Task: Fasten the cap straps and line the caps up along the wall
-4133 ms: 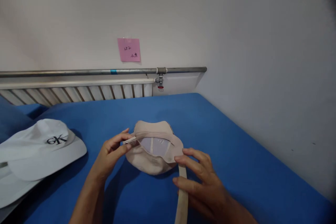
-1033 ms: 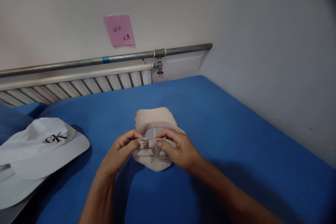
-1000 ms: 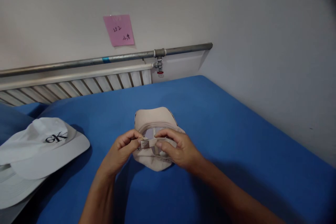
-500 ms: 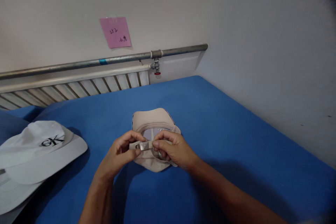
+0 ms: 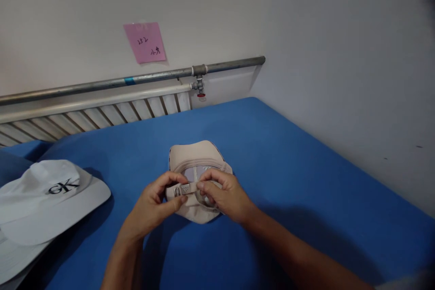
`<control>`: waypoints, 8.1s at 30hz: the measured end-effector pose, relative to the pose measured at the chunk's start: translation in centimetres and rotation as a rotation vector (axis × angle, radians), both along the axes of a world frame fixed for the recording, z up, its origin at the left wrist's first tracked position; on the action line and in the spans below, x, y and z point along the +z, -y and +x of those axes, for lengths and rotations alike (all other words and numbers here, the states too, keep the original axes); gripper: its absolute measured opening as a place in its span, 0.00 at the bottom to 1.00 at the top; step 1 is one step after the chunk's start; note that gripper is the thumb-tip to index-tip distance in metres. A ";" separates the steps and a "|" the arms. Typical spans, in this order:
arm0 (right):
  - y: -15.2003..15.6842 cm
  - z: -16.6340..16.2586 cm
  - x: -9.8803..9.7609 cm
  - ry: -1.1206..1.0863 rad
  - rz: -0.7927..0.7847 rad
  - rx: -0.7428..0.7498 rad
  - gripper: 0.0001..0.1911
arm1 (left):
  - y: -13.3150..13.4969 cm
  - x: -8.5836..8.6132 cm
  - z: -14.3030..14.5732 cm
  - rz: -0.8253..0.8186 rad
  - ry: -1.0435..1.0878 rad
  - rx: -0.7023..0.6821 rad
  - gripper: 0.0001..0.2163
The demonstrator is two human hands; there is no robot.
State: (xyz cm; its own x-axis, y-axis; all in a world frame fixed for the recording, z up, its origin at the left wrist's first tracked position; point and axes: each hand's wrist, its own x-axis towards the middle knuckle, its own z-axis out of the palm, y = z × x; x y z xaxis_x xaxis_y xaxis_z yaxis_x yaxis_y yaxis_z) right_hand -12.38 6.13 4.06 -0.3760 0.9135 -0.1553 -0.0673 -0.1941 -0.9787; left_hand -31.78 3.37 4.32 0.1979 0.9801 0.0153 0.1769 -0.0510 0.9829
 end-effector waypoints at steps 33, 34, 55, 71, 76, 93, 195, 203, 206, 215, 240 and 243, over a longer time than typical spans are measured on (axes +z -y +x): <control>-0.1 0.2 0.2 -0.062 -0.010 -0.028 0.07 | -0.2 0.2 0.2 0.114 -0.119 0.128 0.10; -0.1 0.2 0.2 -0.064 -0.016 -0.022 0.07 | -0.2 0.2 0.2 0.120 -0.134 0.128 0.10; 0.3 -0.1 -0.6 0.039 0.244 -0.047 0.07 | -0.5 -0.2 0.3 0.046 0.077 0.106 0.06; 0.4 -0.2 -0.4 -0.116 0.015 0.050 0.08 | -0.1 0.2 0.8 0.039 -0.081 0.105 0.11; -0.4 0.2 -0.5 -0.124 -0.018 0.095 0.06 | 0.0 0.3 1.0 0.048 -0.059 0.095 0.11; -0.9 1.0 0.1 -0.195 0.016 0.053 0.08 | 0.1 0.0 2.0 0.002 0.064 0.116 0.10; -0.6 1.1 0.0 -0.004 0.096 0.243 0.19 | -0.2 0.5 0.4 -0.081 0.179 -0.159 0.10; -1.0 1.4 -0.3 0.134 0.371 0.163 0.07 | 0.1 0.4 0.2 -0.095 0.225 -0.185 0.06; -0.6 1.4 -0.1 0.165 0.739 0.115 0.10 | 0.1 0.6 0.6 -0.114 0.183 -0.136 0.07; -0.6 1.8 0.4 -0.120 0.302 0.218 0.04 | 0.1 0.7 1.0 -0.153 0.134 -0.122 0.12; -1.5 1.4 -1.7 -0.316 0.080 0.184 0.05 | -0.7 -0.5 1.7 -0.329 0.467 -0.022 0.15; -1.4 1.2 -1.8 -0.304 0.121 0.107 0.05 | -0.7 -0.4 2.0 -0.327 0.502 0.009 0.15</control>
